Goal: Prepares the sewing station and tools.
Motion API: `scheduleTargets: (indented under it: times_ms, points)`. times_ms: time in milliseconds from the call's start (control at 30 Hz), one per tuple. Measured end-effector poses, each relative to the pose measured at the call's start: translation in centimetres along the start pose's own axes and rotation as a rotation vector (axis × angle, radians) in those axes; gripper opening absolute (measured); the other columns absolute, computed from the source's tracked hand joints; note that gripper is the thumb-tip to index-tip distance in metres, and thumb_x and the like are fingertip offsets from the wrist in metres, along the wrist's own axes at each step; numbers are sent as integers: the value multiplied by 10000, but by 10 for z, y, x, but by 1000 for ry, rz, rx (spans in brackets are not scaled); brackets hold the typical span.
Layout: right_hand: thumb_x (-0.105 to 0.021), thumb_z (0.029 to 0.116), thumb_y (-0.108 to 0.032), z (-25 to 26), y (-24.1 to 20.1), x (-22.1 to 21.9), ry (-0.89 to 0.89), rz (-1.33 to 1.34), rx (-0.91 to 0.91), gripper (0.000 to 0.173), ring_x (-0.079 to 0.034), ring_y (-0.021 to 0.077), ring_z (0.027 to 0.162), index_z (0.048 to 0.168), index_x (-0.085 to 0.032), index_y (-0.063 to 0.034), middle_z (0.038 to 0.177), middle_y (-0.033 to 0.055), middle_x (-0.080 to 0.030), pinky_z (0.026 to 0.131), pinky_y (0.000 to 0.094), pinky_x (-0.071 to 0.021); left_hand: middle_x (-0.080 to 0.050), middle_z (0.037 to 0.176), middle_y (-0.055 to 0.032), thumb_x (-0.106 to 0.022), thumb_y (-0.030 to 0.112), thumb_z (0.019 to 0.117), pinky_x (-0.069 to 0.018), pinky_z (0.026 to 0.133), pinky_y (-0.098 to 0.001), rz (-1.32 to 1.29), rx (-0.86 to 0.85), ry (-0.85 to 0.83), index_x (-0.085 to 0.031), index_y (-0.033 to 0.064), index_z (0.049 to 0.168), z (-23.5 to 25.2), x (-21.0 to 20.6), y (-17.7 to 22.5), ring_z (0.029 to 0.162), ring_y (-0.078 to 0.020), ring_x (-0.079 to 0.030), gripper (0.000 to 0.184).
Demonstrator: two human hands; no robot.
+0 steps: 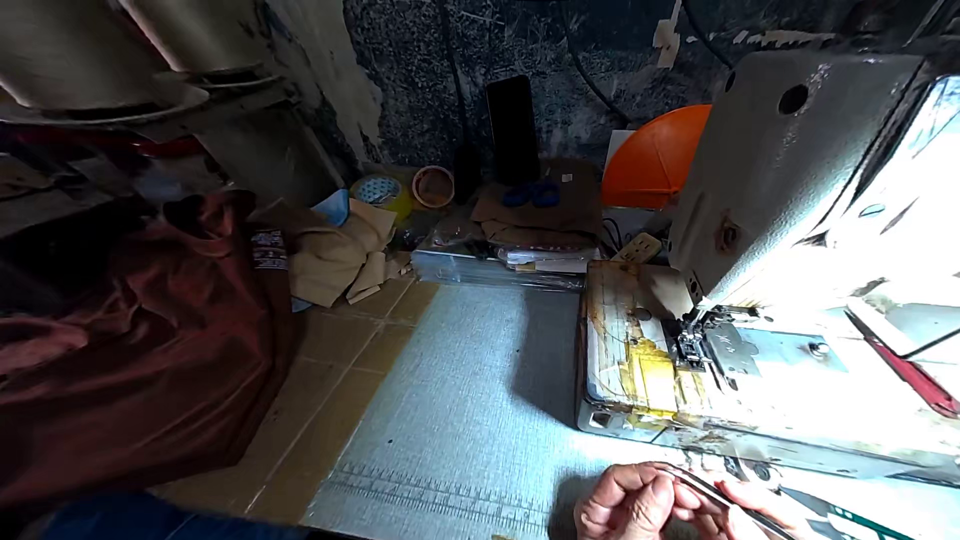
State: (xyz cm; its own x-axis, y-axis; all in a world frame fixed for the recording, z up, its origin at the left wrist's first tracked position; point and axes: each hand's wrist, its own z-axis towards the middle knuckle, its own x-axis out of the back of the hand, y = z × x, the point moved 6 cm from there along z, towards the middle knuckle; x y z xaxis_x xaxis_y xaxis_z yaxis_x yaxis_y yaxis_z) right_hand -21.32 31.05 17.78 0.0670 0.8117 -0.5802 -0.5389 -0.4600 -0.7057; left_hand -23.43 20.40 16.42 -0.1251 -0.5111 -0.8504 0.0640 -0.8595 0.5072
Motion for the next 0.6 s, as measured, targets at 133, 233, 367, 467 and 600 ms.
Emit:
scheduleTargets:
  times_ms: [133,233,367,467,600]
  points:
    - [-625,965,-26,0,2,3,-4,7,-4,246,-756,181,938,1134,-771,-127,1069,97,-772,843,332,-626,-774,933,-110,-586,-31,980,-613,835,-318,-12,23,10,-764,29,1017,0,0,-1,857,-149,-750,192]
    - [-623,967,-21,1,2,2,-4,12,-2,240,-758,186,932,1128,-769,-121,1071,98,-772,830,336,-633,-773,929,-116,-579,-34,981,-611,840,-323,-13,22,13,-761,22,1023,0,0,0,863,-151,-749,195]
    - [-637,957,-13,1,5,4,34,28,0,236,-756,179,937,1111,-776,-125,1055,91,-774,833,336,-631,-772,930,-106,-578,-29,984,-607,850,-318,13,10,13,-763,29,1024,0,0,1,867,-144,-747,198]
    - [-631,966,-19,1,6,4,33,49,-11,226,-756,174,948,1108,-775,-119,1059,92,-773,837,328,-631,-772,930,-108,-583,-30,983,-607,853,-316,8,3,8,-763,25,1029,0,0,1,874,-144,-747,194]
    - [-627,967,-20,1,6,4,34,43,-19,227,-755,175,953,1103,-777,-123,1052,89,-775,852,335,-626,-774,931,-111,-580,-29,985,-606,851,-311,5,6,4,-763,23,1033,0,0,1,873,-143,-747,197]
